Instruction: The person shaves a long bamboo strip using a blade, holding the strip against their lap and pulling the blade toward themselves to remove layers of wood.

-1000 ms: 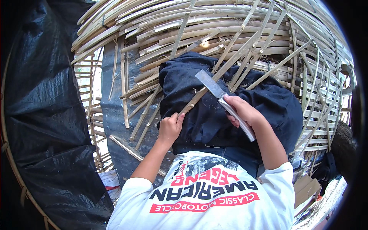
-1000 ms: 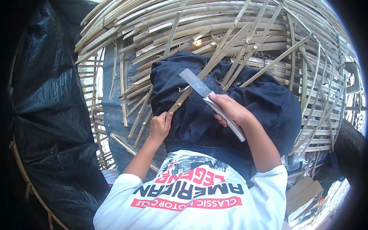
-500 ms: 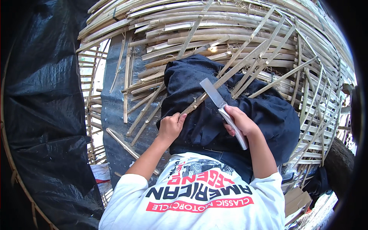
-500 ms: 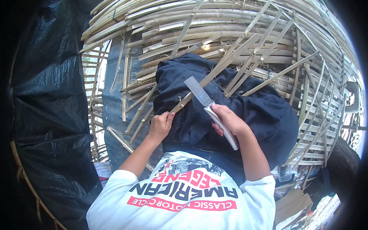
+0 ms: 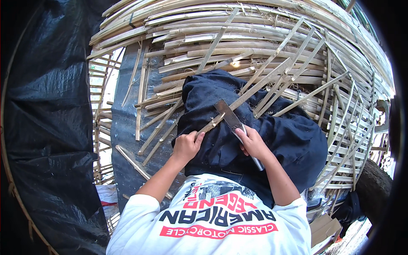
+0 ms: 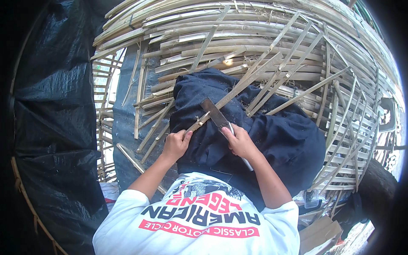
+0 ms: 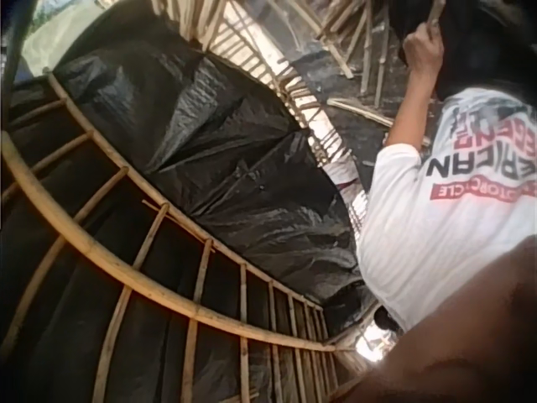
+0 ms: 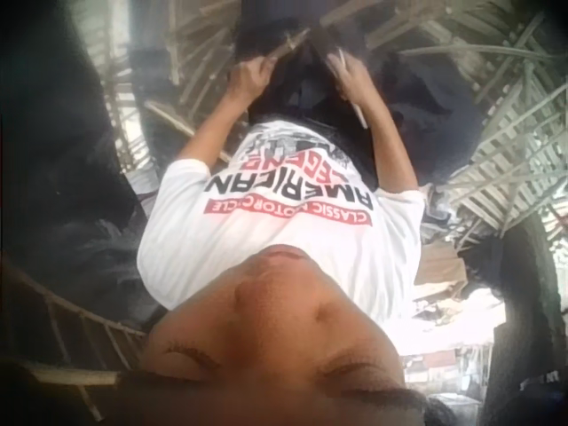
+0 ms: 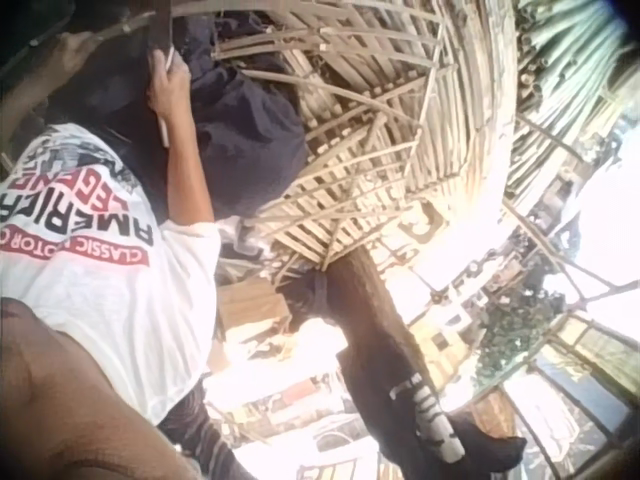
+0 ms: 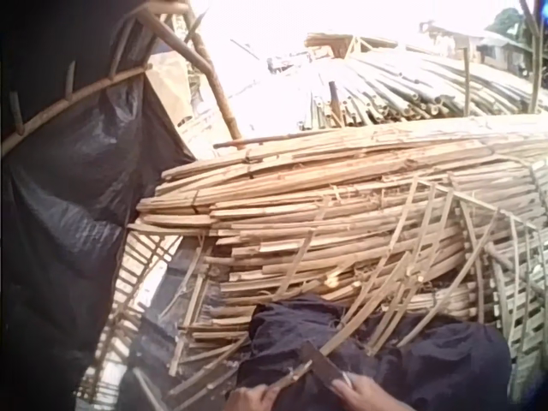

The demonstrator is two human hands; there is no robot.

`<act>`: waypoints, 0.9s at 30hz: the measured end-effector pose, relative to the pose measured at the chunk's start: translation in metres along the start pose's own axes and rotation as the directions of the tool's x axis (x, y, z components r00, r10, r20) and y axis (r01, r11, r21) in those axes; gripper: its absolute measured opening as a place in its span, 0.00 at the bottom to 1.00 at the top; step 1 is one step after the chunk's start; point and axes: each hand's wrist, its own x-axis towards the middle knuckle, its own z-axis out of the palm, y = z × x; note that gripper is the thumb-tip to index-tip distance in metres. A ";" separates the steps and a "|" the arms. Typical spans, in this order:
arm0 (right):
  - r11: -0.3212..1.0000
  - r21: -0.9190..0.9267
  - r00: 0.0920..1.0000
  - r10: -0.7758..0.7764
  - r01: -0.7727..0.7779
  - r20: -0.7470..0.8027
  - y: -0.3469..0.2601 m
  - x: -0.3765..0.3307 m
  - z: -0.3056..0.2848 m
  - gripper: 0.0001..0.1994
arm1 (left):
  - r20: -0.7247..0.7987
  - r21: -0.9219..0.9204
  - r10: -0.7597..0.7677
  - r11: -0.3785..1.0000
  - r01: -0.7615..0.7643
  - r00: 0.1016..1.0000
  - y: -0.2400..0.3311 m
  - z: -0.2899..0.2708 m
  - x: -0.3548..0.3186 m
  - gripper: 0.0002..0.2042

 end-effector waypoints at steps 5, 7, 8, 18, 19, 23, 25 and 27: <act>0.998 0.057 0.999 0.001 -0.003 0.035 -0.015 -0.007 -0.001 0.17 | -0.036 -0.066 0.001 0.998 -0.004 0.999 0.019 -0.025 -0.002 0.21; 0.992 0.123 0.997 -0.034 0.026 0.068 -0.024 -0.007 -0.003 0.18 | -0.052 -0.099 -0.024 0.995 0.019 0.998 0.026 -0.036 -0.003 0.18; 0.985 0.171 0.993 -0.050 0.031 0.107 -0.027 -0.004 -0.006 0.19 | -0.079 -0.103 -0.029 0.994 0.020 0.996 0.027 -0.038 0.002 0.18; 0.860 0.115 0.772 -0.378 0.497 -0.512 -0.047 0.021 -0.008 0.17 | -0.092 -0.110 -0.070 0.992 0.060 0.993 0.020 -0.040 0.033 0.19; 0.916 -0.025 0.839 -0.378 0.401 -0.391 -0.038 0.025 -0.006 0.16 | -0.090 -0.079 -0.066 0.995 0.059 0.994 0.015 -0.032 0.030 0.18; 0.918 -0.318 0.946 -0.292 0.236 -0.141 0.005 0.020 -0.003 0.17 | -0.064 -0.021 -0.054 0.998 0.052 0.997 0.007 -0.019 0.021 0.21; 0.982 -0.125 0.983 -0.156 0.143 -0.093 -0.019 0.009 -0.001 0.15 | -0.038 -0.046 -0.070 0.997 0.068 0.997 0.002 -0.021 0.013 0.21; 0.973 0.126 0.976 -0.176 0.192 -0.126 -0.022 0.015 -0.002 0.15 | -0.053 -0.103 -0.083 0.992 0.078 0.995 -0.003 -0.015 0.017 0.21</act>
